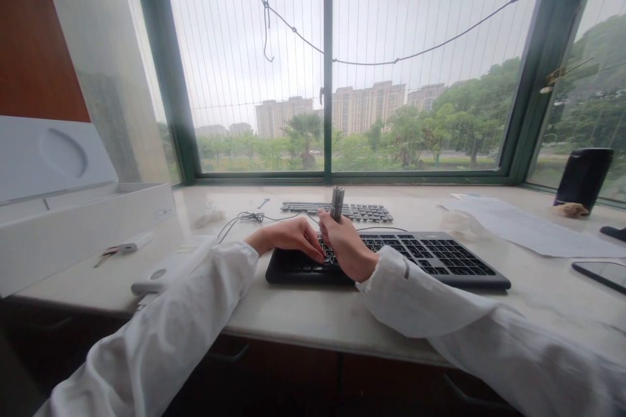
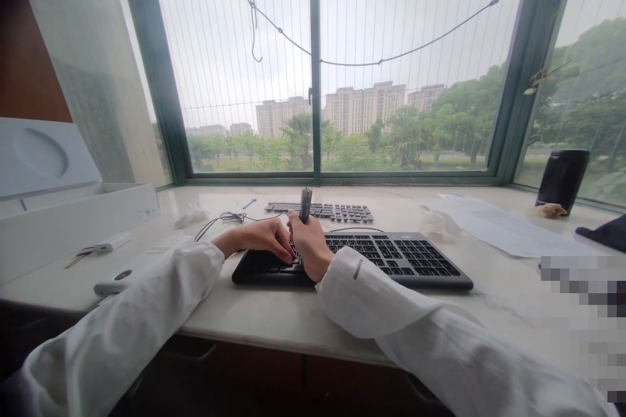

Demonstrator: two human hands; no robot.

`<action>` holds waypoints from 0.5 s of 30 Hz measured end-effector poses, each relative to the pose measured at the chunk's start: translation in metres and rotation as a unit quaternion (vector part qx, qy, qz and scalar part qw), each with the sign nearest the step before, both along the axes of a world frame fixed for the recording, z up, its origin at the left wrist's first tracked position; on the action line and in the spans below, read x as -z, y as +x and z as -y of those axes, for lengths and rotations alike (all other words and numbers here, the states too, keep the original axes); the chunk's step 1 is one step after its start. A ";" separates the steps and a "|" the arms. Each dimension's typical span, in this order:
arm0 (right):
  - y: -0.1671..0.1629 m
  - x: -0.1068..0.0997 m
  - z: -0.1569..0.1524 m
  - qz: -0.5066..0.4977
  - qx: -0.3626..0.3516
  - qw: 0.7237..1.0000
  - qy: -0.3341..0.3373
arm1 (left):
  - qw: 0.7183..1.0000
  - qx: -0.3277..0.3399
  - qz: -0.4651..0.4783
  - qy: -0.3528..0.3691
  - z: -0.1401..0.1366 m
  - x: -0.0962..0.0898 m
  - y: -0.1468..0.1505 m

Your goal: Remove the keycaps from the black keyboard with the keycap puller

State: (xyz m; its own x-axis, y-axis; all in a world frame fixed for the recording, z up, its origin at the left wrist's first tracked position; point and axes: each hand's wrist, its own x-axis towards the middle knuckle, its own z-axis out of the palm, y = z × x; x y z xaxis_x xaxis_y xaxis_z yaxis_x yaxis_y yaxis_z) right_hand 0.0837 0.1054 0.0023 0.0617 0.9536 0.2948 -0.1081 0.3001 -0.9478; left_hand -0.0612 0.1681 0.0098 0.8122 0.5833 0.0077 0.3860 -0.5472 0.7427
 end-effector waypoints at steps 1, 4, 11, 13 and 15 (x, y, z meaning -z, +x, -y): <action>0.000 0.000 0.000 0.000 0.005 1.000 0.000 | 1.000 0.000 0.002 -0.003 -0.001 0.001 0.000; -0.002 0.002 0.000 0.006 0.019 1.000 0.010 | 1.000 0.007 0.008 -0.018 -0.003 0.002 0.000; -0.004 0.002 0.003 0.031 0.032 0.999 0.019 | 1.000 0.010 0.009 -0.024 -0.003 0.001 -0.001; -0.005 0.002 0.004 0.037 0.026 0.999 0.017 | 1.000 0.012 0.011 -0.017 -0.002 0.000 -0.001; -0.006 0.002 0.004 0.033 0.023 0.999 0.013 | 1.000 0.013 0.013 -0.018 -0.003 0.001 0.000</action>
